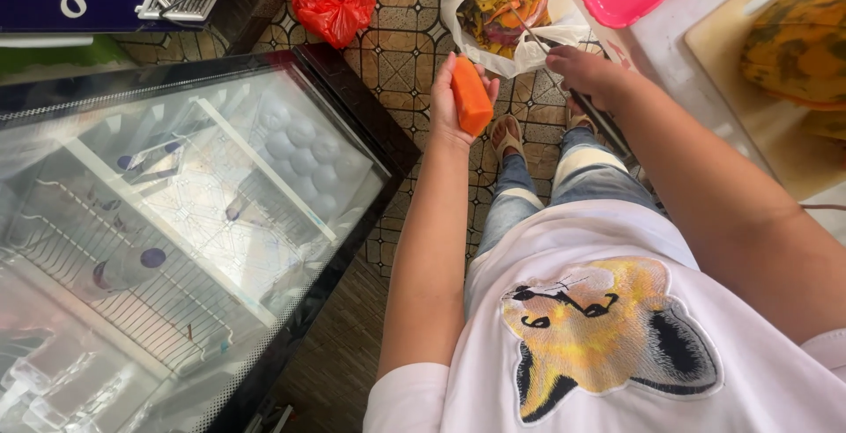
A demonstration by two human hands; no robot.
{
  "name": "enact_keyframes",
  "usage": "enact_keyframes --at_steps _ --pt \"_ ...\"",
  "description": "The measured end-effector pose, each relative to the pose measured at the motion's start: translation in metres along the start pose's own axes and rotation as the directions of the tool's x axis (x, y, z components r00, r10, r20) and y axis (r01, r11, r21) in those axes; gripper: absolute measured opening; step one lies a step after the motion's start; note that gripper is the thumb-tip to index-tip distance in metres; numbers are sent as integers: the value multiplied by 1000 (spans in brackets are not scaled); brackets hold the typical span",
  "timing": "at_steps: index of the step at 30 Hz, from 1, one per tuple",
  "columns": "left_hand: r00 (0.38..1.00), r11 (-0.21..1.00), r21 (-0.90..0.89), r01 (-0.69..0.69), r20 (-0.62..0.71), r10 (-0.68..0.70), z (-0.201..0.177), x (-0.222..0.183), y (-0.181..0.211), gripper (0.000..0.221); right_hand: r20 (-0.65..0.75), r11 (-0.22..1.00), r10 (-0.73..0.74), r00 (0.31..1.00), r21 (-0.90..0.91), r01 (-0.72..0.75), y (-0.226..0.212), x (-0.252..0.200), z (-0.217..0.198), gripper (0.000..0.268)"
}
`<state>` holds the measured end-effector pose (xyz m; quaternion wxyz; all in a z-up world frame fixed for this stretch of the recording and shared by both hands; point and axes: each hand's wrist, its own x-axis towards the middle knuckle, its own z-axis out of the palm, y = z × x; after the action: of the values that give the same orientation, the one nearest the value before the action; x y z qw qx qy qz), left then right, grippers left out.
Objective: Prepare fruit by cutting a papaya and peeling a carrot on a cutting board
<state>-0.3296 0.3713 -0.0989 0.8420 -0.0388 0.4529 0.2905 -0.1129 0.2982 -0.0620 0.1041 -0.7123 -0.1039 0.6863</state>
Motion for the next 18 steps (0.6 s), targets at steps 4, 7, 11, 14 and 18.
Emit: enact_keyframes --at_steps 4,7,11,14,18 --pt "999 999 46 23 -48 -21 -3 10 -7 39 13 961 -277 961 -1 277 11 -48 17 52" --pt "997 997 -44 69 42 -67 -7 17 -12 28 31 763 -643 765 115 637 26 -83 28 48" --pt "993 989 -111 101 68 -94 2 16 -19 27 119 612 -786 606 18 790 34 -112 44 51" --pt "994 978 -181 106 33 -102 13 9 -24 27 97 574 -814 573 -26 819 41 -110 48 53" --pt "984 951 -255 173 85 -157 -6 38 -25 35 217 473 -826 520 -234 849 46 -100 40 64"
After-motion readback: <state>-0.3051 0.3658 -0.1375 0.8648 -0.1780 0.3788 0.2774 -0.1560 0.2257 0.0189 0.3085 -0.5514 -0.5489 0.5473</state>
